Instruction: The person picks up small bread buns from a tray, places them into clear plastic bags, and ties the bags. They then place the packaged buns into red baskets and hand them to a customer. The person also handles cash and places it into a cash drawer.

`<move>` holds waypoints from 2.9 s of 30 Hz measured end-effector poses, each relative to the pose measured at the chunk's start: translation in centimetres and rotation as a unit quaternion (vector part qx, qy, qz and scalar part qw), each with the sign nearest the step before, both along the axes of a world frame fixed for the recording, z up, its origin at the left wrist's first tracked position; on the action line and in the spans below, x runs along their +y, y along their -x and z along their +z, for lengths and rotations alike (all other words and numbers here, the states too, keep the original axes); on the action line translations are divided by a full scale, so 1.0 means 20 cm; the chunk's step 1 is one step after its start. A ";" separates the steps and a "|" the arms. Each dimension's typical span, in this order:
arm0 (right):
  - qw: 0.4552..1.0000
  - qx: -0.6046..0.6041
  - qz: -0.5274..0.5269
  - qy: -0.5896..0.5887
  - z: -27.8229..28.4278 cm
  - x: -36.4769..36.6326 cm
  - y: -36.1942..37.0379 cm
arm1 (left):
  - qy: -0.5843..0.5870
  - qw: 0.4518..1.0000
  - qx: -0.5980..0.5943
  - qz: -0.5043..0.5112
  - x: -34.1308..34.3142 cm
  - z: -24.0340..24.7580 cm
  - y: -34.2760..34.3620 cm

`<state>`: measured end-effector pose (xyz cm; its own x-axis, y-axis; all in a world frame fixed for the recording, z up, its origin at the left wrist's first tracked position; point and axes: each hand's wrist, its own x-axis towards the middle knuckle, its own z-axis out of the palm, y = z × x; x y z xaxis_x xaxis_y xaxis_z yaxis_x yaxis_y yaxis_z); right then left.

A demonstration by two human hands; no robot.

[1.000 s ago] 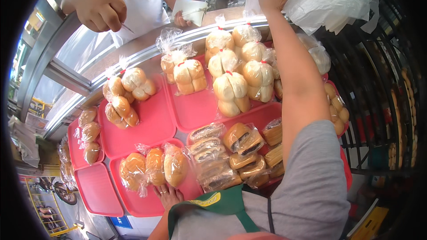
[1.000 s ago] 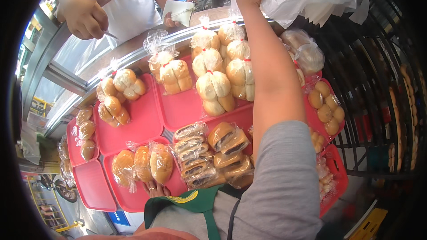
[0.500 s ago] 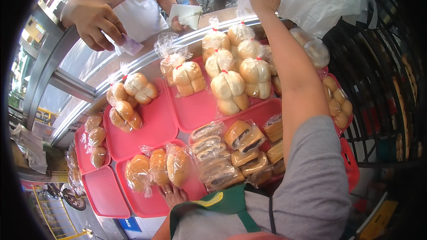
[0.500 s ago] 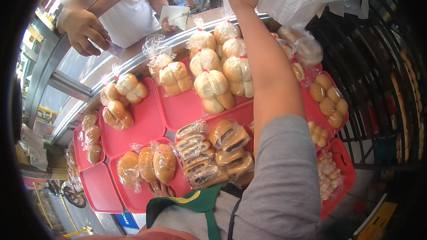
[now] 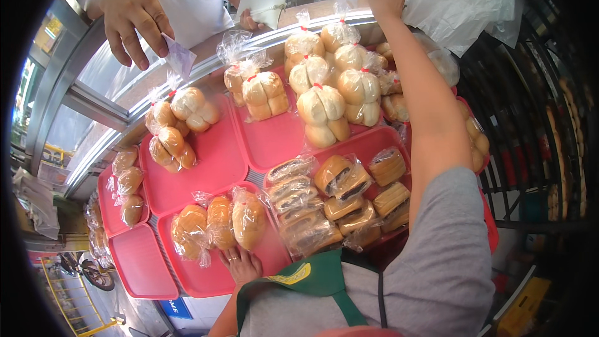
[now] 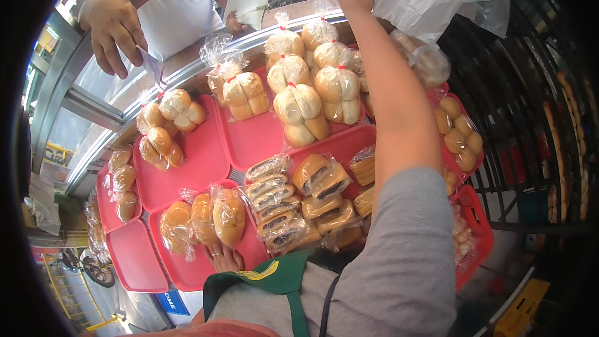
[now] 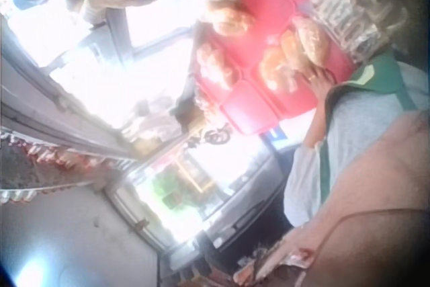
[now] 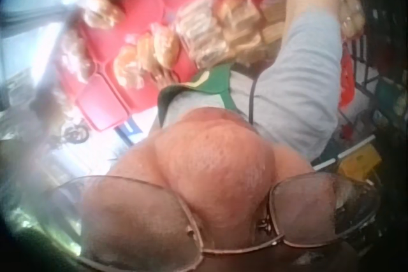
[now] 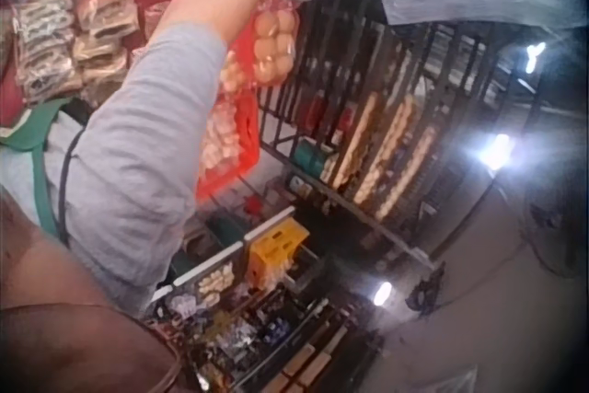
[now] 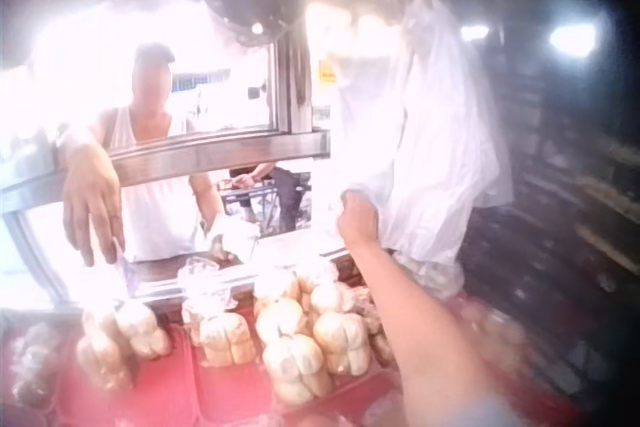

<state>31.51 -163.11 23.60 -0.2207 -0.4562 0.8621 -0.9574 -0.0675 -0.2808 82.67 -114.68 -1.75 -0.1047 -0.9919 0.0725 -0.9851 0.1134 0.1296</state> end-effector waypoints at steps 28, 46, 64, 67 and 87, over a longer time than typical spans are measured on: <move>0.770 -0.530 0.338 -0.103 0.23 0.41 0.05 | 0.063 0.998 -0.029 -0.013 -0.02 0.01 0.01; 0.945 -0.236 0.181 -0.135 0.27 0.43 0.13 | 0.043 0.998 -0.038 -0.002 0.01 -0.02 0.00; 0.988 0.109 0.014 -0.109 0.18 0.75 0.55 | 0.023 0.999 -0.040 -0.009 -0.01 -0.02 -0.01; 0.980 0.132 -0.004 -0.150 0.18 0.82 0.54 | 0.025 0.999 -0.032 -0.007 0.01 -0.03 -0.02; 0.740 -0.418 0.438 -0.293 -0.66 1.73 -0.61 | -0.286 0.886 0.350 -0.105 -0.27 0.82 0.32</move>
<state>43.62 -128.47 10.33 0.0365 -0.9814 0.1883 -0.0933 -0.1909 -0.9772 76.34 -120.10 14.61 -0.4199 -0.8513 -0.3148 -0.6049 0.0039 0.7963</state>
